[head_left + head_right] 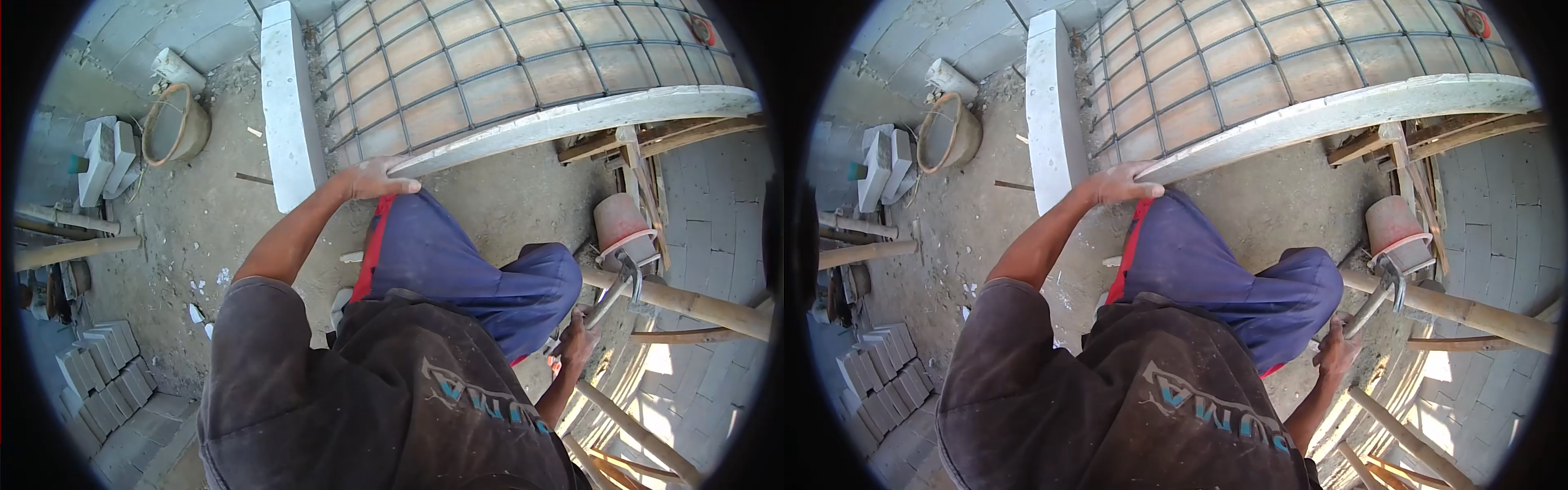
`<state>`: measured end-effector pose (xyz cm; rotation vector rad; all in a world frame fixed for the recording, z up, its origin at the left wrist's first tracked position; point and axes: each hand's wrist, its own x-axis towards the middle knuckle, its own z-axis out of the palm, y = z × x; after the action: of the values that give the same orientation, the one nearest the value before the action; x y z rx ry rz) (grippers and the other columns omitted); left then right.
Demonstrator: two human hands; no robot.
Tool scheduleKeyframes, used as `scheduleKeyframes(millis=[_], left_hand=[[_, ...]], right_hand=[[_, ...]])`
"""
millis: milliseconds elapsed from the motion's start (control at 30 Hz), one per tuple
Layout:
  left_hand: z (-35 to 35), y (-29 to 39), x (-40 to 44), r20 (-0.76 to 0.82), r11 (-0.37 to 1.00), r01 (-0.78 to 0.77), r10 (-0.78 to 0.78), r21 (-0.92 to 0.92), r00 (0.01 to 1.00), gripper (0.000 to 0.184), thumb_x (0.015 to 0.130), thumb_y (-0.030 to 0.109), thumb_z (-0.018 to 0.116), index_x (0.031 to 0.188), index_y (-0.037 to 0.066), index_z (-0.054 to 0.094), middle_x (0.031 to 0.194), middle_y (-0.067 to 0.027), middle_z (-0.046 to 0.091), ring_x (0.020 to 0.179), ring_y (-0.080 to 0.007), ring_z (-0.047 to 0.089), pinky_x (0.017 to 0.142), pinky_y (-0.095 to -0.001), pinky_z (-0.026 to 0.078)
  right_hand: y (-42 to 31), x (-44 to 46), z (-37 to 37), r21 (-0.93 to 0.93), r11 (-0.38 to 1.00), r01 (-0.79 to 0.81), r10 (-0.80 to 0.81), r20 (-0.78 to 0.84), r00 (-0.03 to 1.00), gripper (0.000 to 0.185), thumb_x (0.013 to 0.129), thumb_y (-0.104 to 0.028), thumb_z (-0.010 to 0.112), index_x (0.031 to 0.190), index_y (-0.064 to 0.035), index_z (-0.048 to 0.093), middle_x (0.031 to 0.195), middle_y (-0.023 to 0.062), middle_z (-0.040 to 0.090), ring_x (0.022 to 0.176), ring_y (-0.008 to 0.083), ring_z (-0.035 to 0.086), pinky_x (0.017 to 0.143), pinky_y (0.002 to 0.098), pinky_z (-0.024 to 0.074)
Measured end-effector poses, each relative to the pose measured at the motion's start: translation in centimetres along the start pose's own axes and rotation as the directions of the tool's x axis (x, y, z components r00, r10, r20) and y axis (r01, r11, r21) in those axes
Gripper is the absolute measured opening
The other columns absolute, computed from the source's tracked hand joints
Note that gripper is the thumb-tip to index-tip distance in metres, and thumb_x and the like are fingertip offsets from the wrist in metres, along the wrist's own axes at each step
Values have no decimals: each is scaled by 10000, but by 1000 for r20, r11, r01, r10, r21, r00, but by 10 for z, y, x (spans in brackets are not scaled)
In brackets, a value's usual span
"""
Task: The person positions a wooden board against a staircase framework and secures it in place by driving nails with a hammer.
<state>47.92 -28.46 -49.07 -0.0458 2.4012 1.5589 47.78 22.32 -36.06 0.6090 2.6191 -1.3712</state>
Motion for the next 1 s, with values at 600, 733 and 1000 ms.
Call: scheduleKeyframes(millis=[600, 733, 1000], left_hand=[[21, -25, 11, -261, 968, -44, 111, 248, 959, 444, 840, 340, 619, 1229, 129, 648, 1184, -182, 663, 1066, -361, 639, 948, -435, 501], [18, -23, 9, -263, 964, 35, 36, 262, 964, 441, 825, 320, 614, 1219, 126, 652, 1174, -165, 669, 1069, -353, 637, 947, -428, 502], [18, -1, 2, -314, 944, 106, -3, 311, 949, 495, 833, 406, 631, 1212, 89, 648, 1160, -160, 672, 1071, -356, 638, 952, -411, 506]], right_hand=[[-14, 62, 57, 129, 966, 225, -247, 197, 949, 277, 926, -310, 664, 852, -60, 570, 547, -47, 388, 415, 62, 330, 376, 256, 252], [-26, 57, 56, 51, 956, 289, -290, 314, 904, 210, 919, -237, 661, 962, -47, 582, 597, -43, 409, 462, 64, 375, 410, 246, 275], [-69, 26, 8, -388, 823, 415, -186, 506, 842, 180, 875, -145, 659, 969, 2, 611, 813, 117, 614, 747, 239, 591, 729, 388, 480]])
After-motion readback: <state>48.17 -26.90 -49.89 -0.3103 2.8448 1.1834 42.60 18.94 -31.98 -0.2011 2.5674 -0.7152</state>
